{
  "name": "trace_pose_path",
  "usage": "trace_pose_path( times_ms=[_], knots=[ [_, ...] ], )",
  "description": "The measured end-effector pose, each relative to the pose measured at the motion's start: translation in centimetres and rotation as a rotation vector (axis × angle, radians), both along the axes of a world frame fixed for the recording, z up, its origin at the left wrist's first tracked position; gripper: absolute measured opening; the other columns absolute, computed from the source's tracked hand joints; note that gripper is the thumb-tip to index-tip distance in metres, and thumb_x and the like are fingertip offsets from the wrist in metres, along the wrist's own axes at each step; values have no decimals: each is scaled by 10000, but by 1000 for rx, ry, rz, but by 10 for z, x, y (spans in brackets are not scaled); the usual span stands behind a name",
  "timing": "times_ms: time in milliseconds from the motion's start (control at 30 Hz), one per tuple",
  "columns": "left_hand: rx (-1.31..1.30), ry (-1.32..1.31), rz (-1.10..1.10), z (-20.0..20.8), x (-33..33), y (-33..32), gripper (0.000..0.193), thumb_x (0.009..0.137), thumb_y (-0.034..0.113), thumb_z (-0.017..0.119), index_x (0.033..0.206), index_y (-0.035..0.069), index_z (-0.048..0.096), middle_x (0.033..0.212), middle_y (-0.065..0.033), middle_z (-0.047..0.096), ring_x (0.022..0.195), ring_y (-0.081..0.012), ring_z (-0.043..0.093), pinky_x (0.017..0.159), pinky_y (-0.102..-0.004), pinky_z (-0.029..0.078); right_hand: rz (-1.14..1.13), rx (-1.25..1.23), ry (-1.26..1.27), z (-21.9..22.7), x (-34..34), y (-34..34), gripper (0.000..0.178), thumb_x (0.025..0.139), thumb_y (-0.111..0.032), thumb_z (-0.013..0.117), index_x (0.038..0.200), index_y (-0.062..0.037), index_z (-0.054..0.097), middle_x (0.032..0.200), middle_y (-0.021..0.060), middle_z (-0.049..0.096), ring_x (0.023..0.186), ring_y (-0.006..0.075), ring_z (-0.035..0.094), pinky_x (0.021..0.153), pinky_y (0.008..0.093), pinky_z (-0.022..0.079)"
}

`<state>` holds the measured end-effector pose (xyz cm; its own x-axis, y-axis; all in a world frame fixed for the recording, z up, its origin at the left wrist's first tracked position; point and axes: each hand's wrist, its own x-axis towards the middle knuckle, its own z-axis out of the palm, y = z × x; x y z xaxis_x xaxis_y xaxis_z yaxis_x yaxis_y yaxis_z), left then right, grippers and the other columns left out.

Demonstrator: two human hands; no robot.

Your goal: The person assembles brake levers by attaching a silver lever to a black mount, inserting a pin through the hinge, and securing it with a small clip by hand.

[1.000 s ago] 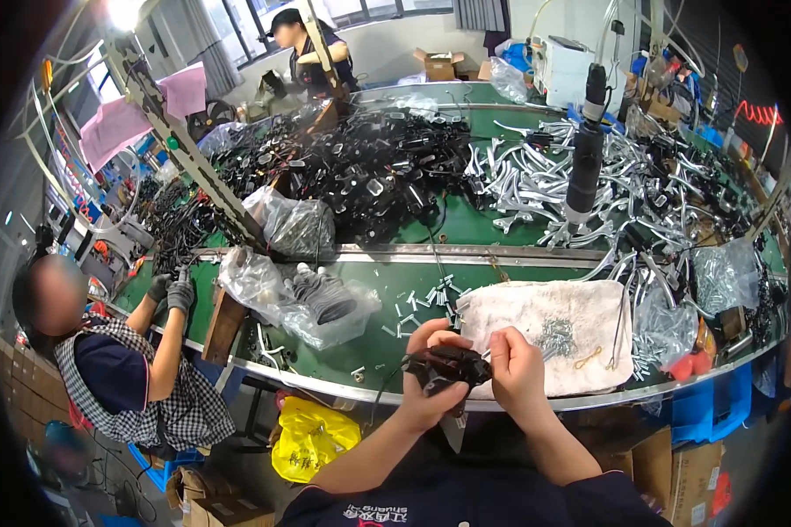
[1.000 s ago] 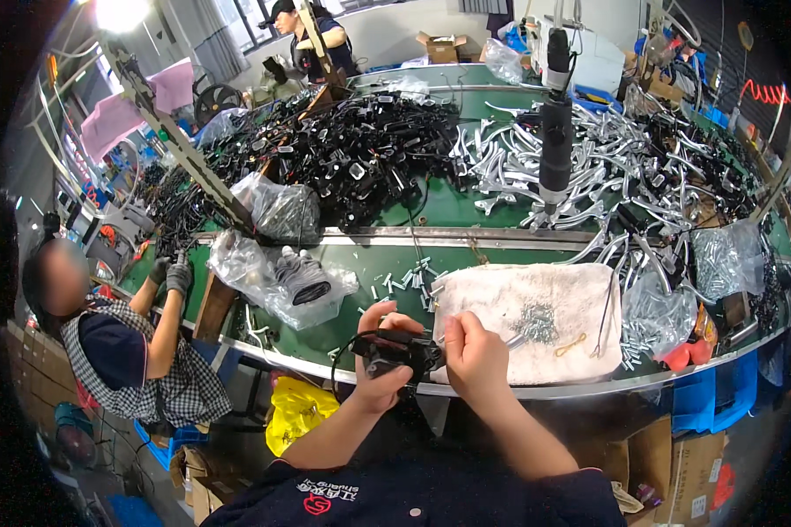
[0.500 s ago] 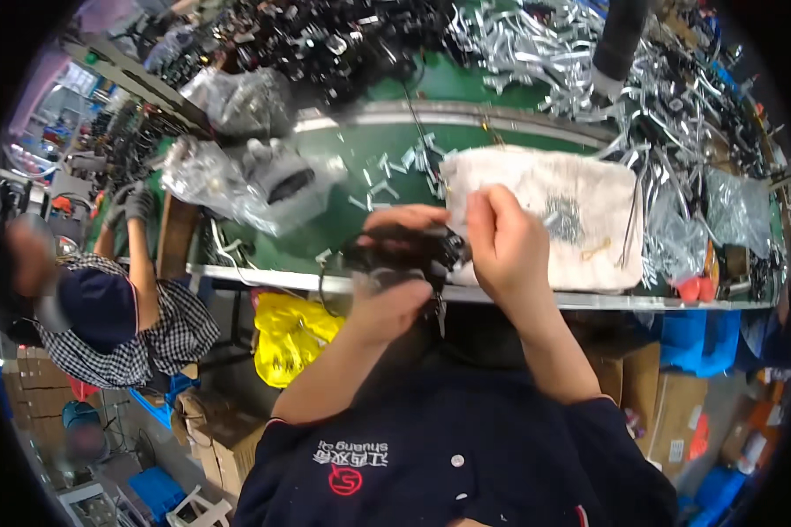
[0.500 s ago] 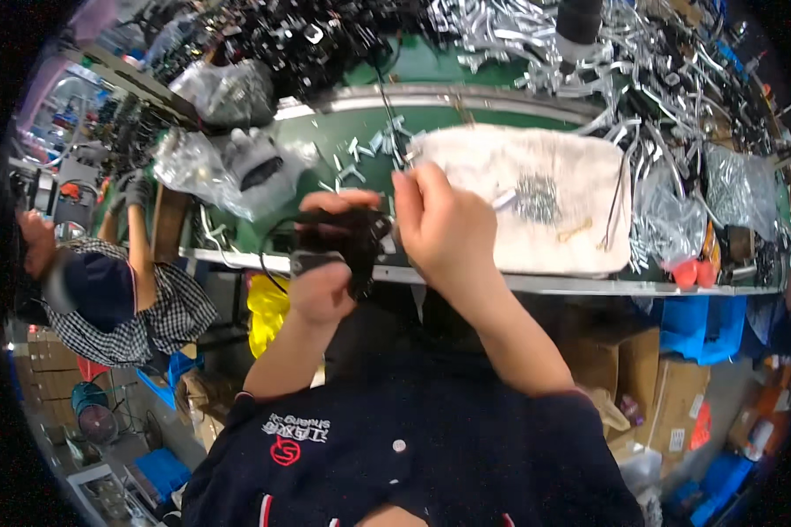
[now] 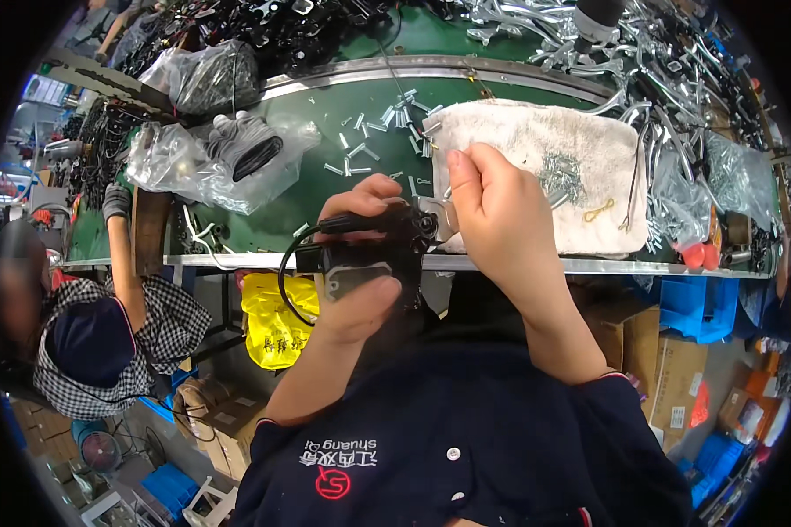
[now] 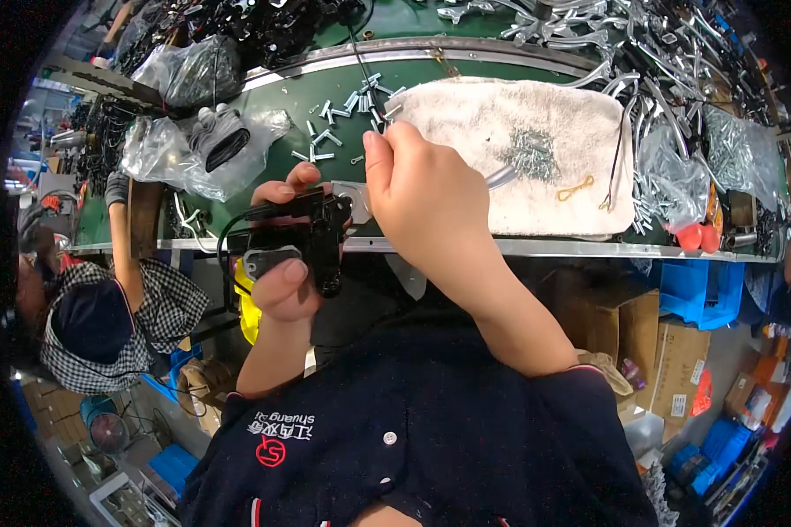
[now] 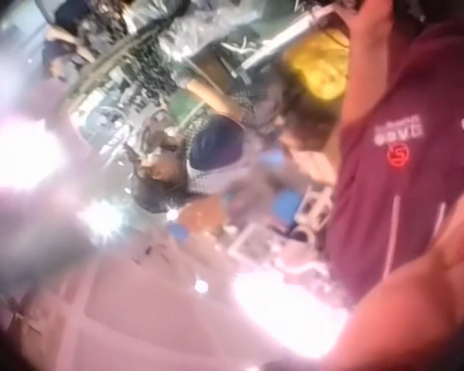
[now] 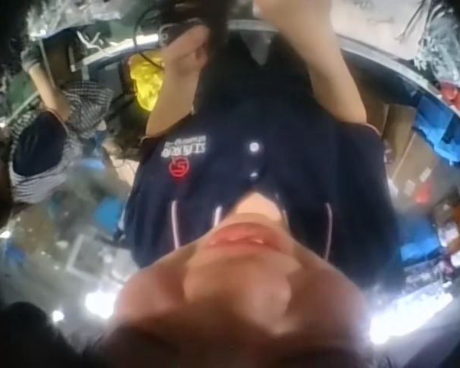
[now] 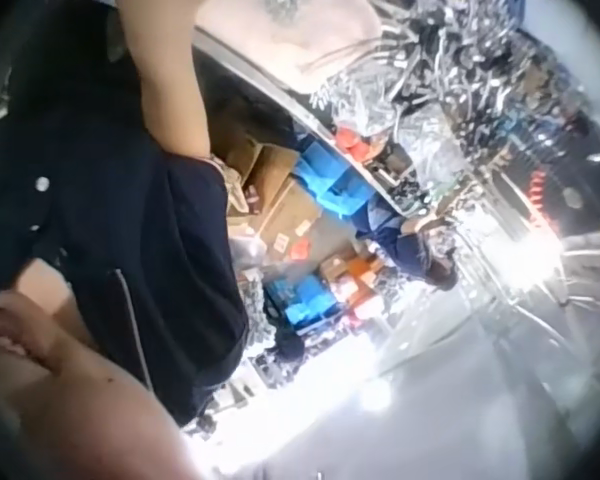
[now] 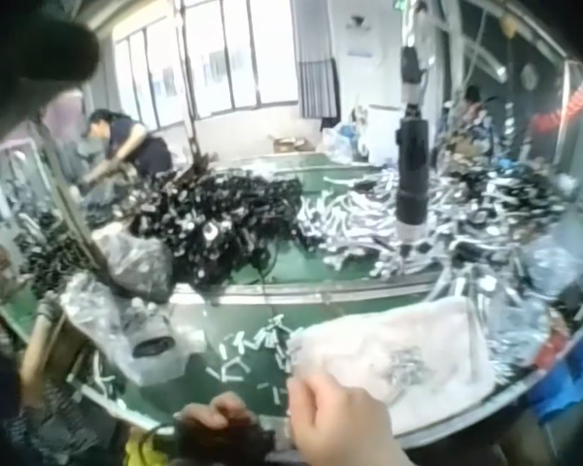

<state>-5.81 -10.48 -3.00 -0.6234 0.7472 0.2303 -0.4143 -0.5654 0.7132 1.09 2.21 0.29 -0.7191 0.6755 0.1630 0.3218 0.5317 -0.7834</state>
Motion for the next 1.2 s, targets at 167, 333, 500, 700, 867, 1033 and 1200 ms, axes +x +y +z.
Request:
trace_pose_path(
  times_ms=[167, 333, 500, 700, 867, 1033, 1200],
  knots=[
    [22, -11, -64, -2, 2, 0, 607, 565, 92, 711, 1088, 79, 403, 1114, -118, 373, 1002, -208, 448, 848, -329, 398, -18, 119, 16, 0, 3, -4, 260, 839, -255, 474, 670, -59, 494, 473, 140, 509, 456, 328, 529, 406, 405, 393],
    [-8, -17, -125, 5, 3, 0, 604, 570, 114, 705, 1089, 84, 396, 1125, -134, 360, 915, -203, 492, 720, -294, 467, 2, 275, 36, 4, 3, -5, 241, 824, -252, 503, 660, -75, 492, 445, 102, 502, 420, 283, 531, 380, 361, 392],
    [59, 142, -278, 0, -7, 0, 586, 588, 117, 700, 1082, 96, 386, 1156, -145, 335, 793, -242, 534, 552, -275, 495, 38, 253, 63, 2, 2, -6, 238, 815, -258, 512, 660, -77, 496, 442, 100, 503, 413, 274, 532, 378, 354, 397],
    [159, -72, -250, -4, 14, 7, 559, 590, 100, 693, 1052, 119, 379, 1182, -117, 329, 797, -269, 520, 514, -285, 497, 56, 287, 52, 4, 4, -5, 227, 805, -245, 521, 658, -74, 490, 450, 94, 495, 425, 284, 519, 391, 358, 380],
    [228, -90, -291, -12, 14, 10, 556, 588, 82, 691, 1046, 117, 378, 1184, -94, 336, 816, -271, 512, 543, -315, 505, 37, 321, 27, 9, 8, -9, 237, 803, -245, 526, 645, -76, 474, 452, 99, 485, 443, 299, 513, 404, 378, 370],
    [202, -143, -258, -9, 16, 10, 567, 575, 72, 697, 1043, 125, 381, 1166, -78, 348, 794, -255, 499, 542, -306, 475, 82, 395, 63, 4, 8, -5, 240, 791, -263, 529, 645, -75, 499, 442, 58, 514, 412, 212, 549, 386, 304, 398],
    [241, -24, -274, -12, 13, 13, 564, 563, 69, 705, 1023, 156, 391, 1131, -50, 356, 758, -218, 470, 509, -258, 394, 73, 272, 57, 6, 10, -5, 230, 791, -226, 545, 643, -63, 479, 483, 96, 508, 473, 292, 528, 421, 365, 377]
  ],
)
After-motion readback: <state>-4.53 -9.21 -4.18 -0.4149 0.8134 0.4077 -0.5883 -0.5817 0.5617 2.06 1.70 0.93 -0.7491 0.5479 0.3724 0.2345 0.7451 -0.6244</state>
